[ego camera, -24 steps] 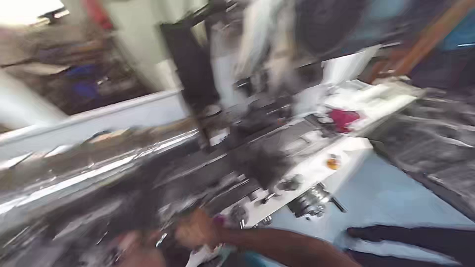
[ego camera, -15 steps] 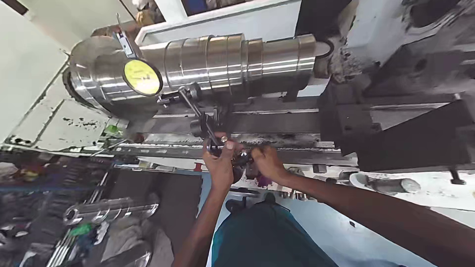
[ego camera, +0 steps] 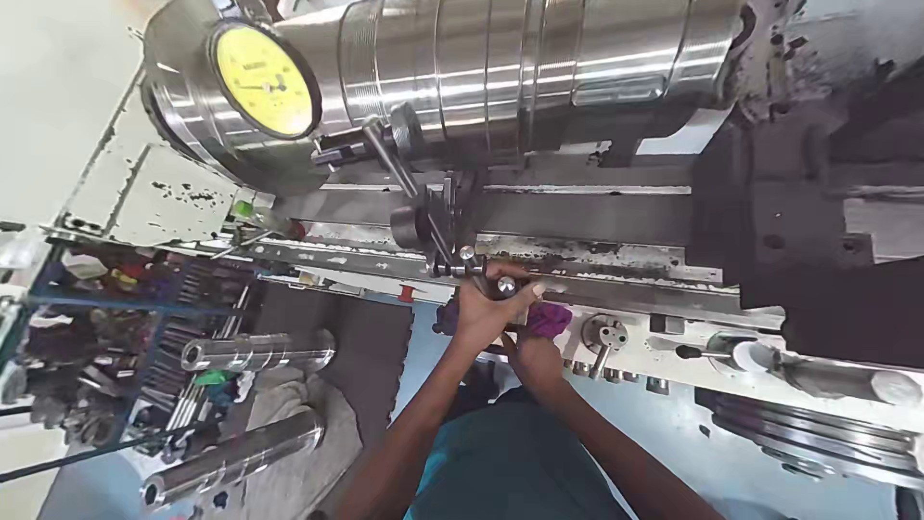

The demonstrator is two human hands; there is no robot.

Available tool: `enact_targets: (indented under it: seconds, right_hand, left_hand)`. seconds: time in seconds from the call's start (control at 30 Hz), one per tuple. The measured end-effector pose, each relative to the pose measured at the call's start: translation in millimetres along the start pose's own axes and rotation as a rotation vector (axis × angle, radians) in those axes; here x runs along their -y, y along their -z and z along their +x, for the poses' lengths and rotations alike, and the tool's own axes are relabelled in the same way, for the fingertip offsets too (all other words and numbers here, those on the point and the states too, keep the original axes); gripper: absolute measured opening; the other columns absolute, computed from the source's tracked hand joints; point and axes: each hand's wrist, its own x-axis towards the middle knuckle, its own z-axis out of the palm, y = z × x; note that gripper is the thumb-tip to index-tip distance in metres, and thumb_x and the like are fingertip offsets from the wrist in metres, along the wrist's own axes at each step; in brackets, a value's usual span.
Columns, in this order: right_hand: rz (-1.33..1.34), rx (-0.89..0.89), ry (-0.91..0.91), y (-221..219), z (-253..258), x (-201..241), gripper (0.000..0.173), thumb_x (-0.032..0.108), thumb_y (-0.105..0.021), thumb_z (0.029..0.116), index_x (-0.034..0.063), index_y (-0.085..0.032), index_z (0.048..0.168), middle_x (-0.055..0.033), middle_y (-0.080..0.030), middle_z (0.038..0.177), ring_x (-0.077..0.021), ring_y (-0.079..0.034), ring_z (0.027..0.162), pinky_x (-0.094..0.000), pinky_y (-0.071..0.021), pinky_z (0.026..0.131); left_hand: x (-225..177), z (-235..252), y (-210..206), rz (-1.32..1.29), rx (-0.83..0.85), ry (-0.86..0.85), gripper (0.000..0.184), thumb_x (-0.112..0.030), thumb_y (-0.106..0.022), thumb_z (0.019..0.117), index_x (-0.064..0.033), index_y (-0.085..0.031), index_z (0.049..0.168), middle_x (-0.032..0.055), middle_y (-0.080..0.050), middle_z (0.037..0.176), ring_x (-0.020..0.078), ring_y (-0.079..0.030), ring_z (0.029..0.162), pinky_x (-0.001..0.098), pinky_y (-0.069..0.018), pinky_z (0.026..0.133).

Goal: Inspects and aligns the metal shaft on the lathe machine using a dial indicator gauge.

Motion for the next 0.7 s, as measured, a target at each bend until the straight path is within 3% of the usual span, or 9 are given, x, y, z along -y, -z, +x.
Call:
enact_targets:
  seconds: [0.13,0.27,0.33,0.4,0.53,0.6,0.63,0.67,0.7]
  right_hand:
    - [-0.149,-0.143,0.07,-6,-7,15,0.048,0.033,-0.044,0.1064,-0.0072,-0.068,0.115,-0.0286,-0.071,0.104,-0.0475,-0.071,0.095,-0.0631,-0.0549,0.076]
    - [-0.322,-0.523,0.282,-45,-2,6,0.029,0.017,-0.067,0.0909,-0.0116,-0.069,0.096,-0.0306,-0.068,0.081,-0.0497,-0.069,0.071,-0.0615,-0.0531,0.054]
    - [-0.276,-0.539,0.146,-56,-2,8,0.032,0.017,-0.068,0.0912,-0.0122,-0.068,0.104,-0.0325,-0.069,0.088,-0.0514,-0.071,0.078,-0.064,-0.0545,0.061]
    - [-0.019,-0.562,-0.007,-65,-3,14,0.033,0.016,-0.064,0.0951,-0.0128,-0.067,0.112,-0.0346,-0.069,0.098,-0.0528,-0.069,0.093,-0.0679,-0.0532,0.079]
    - [0.403,-0.793,-0.063,-102,-11,32,0.035,0.013,-0.059,0.0952,-0.0184,-0.064,0.111,-0.0365,-0.067,0.101,-0.049,-0.067,0.1,-0.0642,-0.0486,0.09]
    - [0.48,-0.83,0.012,-125,-29,35,0.049,0.011,-0.065,0.0876,-0.0241,-0.055,0.12,-0.0382,-0.063,0.113,-0.0438,-0.062,0.113,-0.0556,-0.0458,0.102]
    - [0.561,-0.861,0.031,-138,-43,42,0.044,0.008,-0.068,0.0852,-0.0228,-0.058,0.115,-0.0318,-0.066,0.107,-0.0328,-0.066,0.107,-0.046,-0.0501,0.098]
    - [0.688,-0.907,0.05,-147,-55,55,0.028,0.005,-0.07,0.0821,-0.0154,-0.062,0.099,-0.0173,-0.068,0.088,-0.0158,-0.068,0.087,-0.0315,-0.0557,0.082]
    - [0.762,-0.907,0.079,-150,-70,71,0.018,0.002,-0.07,0.0793,-0.0126,-0.064,0.088,-0.0111,-0.068,0.076,-0.0088,-0.066,0.074,-0.0265,-0.0555,0.072]
  left_hand:
    - [-7,-4,-13,0.095,-0.189,0.049,0.021,-0.007,-0.085,0.0817,-0.0032,-0.069,0.096,0.0043,-0.071,0.076,0.0104,-0.065,0.061,0.0284,-0.0581,0.058]
    - [-13,-4,-18,0.011,-0.288,0.078,0.022,-0.006,-0.087,0.0786,0.0007,-0.068,0.087,0.0054,-0.067,0.067,0.0093,-0.063,0.055,0.0268,-0.0576,0.055]
    - [-15,-3,-19,-0.011,-0.253,0.113,0.021,-0.008,-0.088,0.079,0.0009,-0.07,0.086,0.006,-0.067,0.066,0.0093,-0.061,0.054,0.0271,-0.0552,0.054]
    - [-19,-4,-17,-0.057,-0.197,0.13,0.022,-0.007,-0.087,0.08,0.0024,-0.07,0.088,0.008,-0.067,0.068,0.0107,-0.063,0.056,0.0284,-0.0572,0.056]
    - [-29,-26,7,-0.068,-0.107,0.095,0.024,-0.003,-0.088,0.0747,0.0048,-0.071,0.09,0.0115,-0.07,0.078,0.0146,-0.066,0.071,0.0345,-0.0568,0.071]
    - [-31,-54,25,-0.107,-0.079,-0.021,0.033,-0.003,-0.09,0.0682,0.0084,-0.071,0.092,0.0121,-0.071,0.078,0.0136,-0.068,0.072,0.0326,-0.0584,0.072]
    - [-28,-73,37,-0.145,-0.088,-0.086,0.041,-0.003,-0.091,0.063,0.0109,-0.069,0.095,0.0129,-0.072,0.081,0.0132,-0.07,0.074,0.0314,-0.0594,0.075]
    - [-26,-89,51,-0.187,-0.094,-0.133,0.049,-0.003,-0.092,0.0595,0.0132,-0.068,0.099,0.0138,-0.073,0.084,0.0125,-0.071,0.078,0.0301,-0.06,0.078]
    - [-24,-104,67,-0.223,-0.08,-0.159,0.056,-0.005,-0.092,0.0597,0.0145,-0.065,0.106,0.0145,-0.074,0.091,0.012,-0.072,0.085,0.029,-0.0605,0.084]
